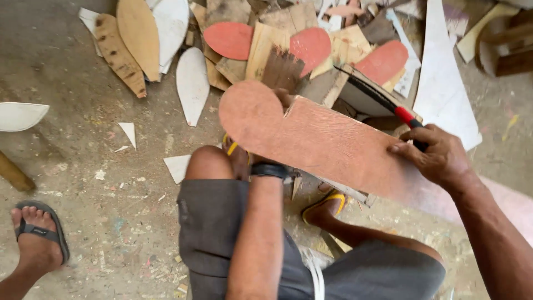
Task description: A person uses a handheld saw blade to cut a curved shape out of a thin wooden board on a workshop floor.
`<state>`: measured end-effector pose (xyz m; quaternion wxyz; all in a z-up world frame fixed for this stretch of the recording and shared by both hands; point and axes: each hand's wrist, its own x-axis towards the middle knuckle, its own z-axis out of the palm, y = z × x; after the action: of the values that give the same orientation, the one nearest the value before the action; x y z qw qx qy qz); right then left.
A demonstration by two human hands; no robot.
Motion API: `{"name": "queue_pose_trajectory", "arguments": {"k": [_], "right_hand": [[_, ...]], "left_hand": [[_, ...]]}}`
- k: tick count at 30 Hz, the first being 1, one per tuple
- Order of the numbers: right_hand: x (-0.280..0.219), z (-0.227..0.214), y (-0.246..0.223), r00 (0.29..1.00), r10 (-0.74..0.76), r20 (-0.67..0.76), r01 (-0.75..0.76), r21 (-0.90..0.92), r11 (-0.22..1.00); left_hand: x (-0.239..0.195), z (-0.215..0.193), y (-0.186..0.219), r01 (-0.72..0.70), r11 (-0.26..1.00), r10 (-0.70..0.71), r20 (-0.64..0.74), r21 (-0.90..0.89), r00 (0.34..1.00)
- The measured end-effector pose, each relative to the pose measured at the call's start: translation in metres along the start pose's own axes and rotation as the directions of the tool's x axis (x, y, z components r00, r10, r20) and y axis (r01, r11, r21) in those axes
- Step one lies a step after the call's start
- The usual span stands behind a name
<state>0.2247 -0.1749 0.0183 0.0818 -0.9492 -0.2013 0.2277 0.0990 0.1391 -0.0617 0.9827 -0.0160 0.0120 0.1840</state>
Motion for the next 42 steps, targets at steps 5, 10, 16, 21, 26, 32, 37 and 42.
{"name": "queue_pose_trajectory", "arguments": {"k": [5, 10, 16, 21, 26, 32, 37, 42], "right_hand": [[0.003, 0.011, 0.034, 0.943, -0.289, -0.166, 0.277, -0.094, 0.956], [-0.008, 0.004, 0.067, 0.902, -0.329, -0.278, 0.250, -0.284, 0.925], [0.013, 0.014, 0.103, 0.891, -0.386, -0.239, 0.274, -0.395, 0.877], [0.041, 0.049, 0.117, 0.874, -0.452, -0.175, 0.344, -0.435, 0.832], [0.065, 0.071, 0.125, 0.900, -0.401, -0.172, 0.350, -0.266, 0.898], [0.075, 0.050, 0.100, 0.840, -0.388, -0.380, 0.322, -0.227, 0.919], [0.023, 0.014, 0.009, 0.852, -0.340, -0.398, 0.410, 0.101, 0.907], [-0.048, 0.006, -0.078, 0.973, -0.042, -0.225, 0.164, 0.561, 0.811]], "left_hand": [[-0.017, -0.043, 0.059, 0.196, 0.966, -0.130, -0.341, 0.167, 0.931], [-0.026, -0.018, 0.050, 0.194, 0.899, 0.103, -0.621, 0.393, 0.777], [-0.004, 0.010, 0.037, 0.570, 0.102, 0.109, -0.578, 0.816, 0.808], [-0.010, -0.047, 0.017, 0.570, -0.300, 0.263, -0.508, 0.765, 0.821], [-0.019, -0.081, -0.004, 0.663, -0.217, 0.275, -0.607, 0.716, 0.746], [-0.007, -0.063, -0.007, 0.818, -0.468, 0.461, -0.698, 0.335, 0.549], [-0.027, -0.102, -0.001, 0.592, -0.573, 0.282, -0.542, 0.567, 0.792], [-0.030, -0.140, -0.001, 0.389, -0.654, -0.004, -0.517, 0.649, 0.856]]}}
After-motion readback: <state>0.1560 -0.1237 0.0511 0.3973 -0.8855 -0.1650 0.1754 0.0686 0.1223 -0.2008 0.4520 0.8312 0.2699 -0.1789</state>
